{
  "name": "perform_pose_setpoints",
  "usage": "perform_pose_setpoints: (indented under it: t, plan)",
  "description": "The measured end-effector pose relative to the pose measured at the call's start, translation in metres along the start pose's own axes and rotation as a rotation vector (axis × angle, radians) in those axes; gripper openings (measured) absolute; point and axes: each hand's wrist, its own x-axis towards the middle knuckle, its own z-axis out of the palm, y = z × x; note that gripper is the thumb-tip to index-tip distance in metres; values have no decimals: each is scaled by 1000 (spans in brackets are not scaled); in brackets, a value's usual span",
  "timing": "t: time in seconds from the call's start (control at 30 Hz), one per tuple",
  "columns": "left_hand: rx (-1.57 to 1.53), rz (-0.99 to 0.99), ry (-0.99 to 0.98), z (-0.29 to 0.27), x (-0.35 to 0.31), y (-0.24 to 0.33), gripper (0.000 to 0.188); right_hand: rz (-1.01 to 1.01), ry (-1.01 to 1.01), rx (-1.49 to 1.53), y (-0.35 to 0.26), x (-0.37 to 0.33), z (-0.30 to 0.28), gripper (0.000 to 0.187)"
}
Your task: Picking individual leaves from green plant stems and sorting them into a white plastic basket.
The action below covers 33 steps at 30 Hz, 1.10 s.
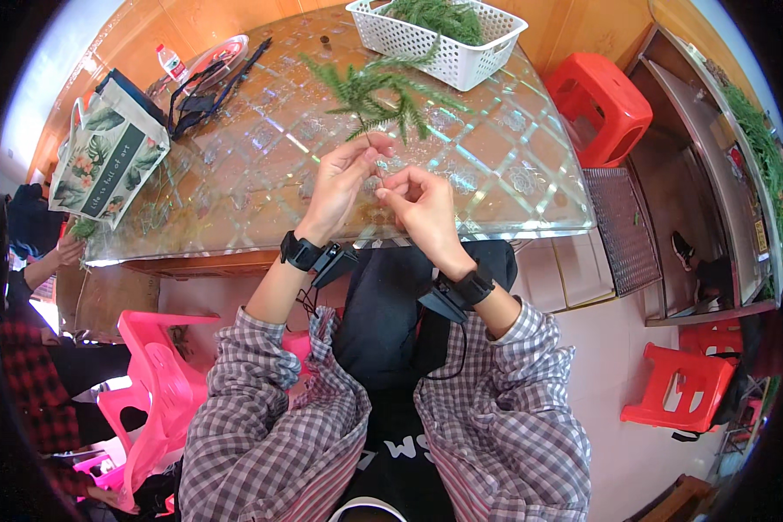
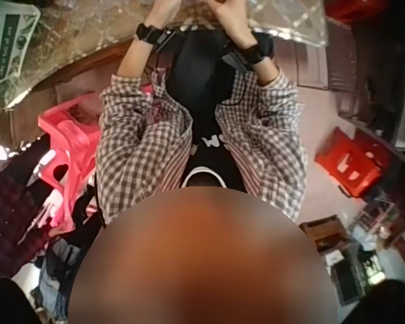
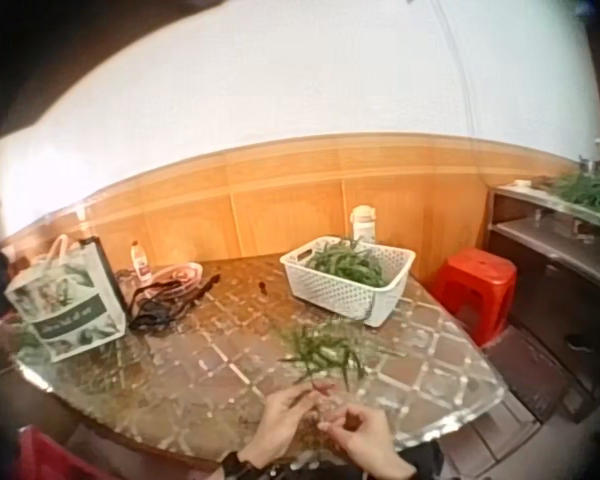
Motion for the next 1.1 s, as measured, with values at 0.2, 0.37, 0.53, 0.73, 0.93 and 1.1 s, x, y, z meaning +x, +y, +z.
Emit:
perform_pose_setpoints:
  t: [0.2,0.37,0.53,0.73,0.93,1.1]
  plan:
    - [-59,4,-29,-2,-2,-2,22,-93,39,-70,1,-2,1,8]
    - [-84,2,-42,-1,-3,-5,24,-98,37,-68,0,-4,4,11]
    - [-88,-35,-51,1,-4,-3,24,-90,29,-51,0,-5,5,13]
    - [-87,-45,-117,1,-5,3,25,-132,31,-66,2,-4,6,16]
    - [12,71,-183,3,-5,11,23,-165,20,-110,6,-4,6,17]
    - [35,24,-182,2,-4,13,22,-155,28,-121,7,-5,8,17]
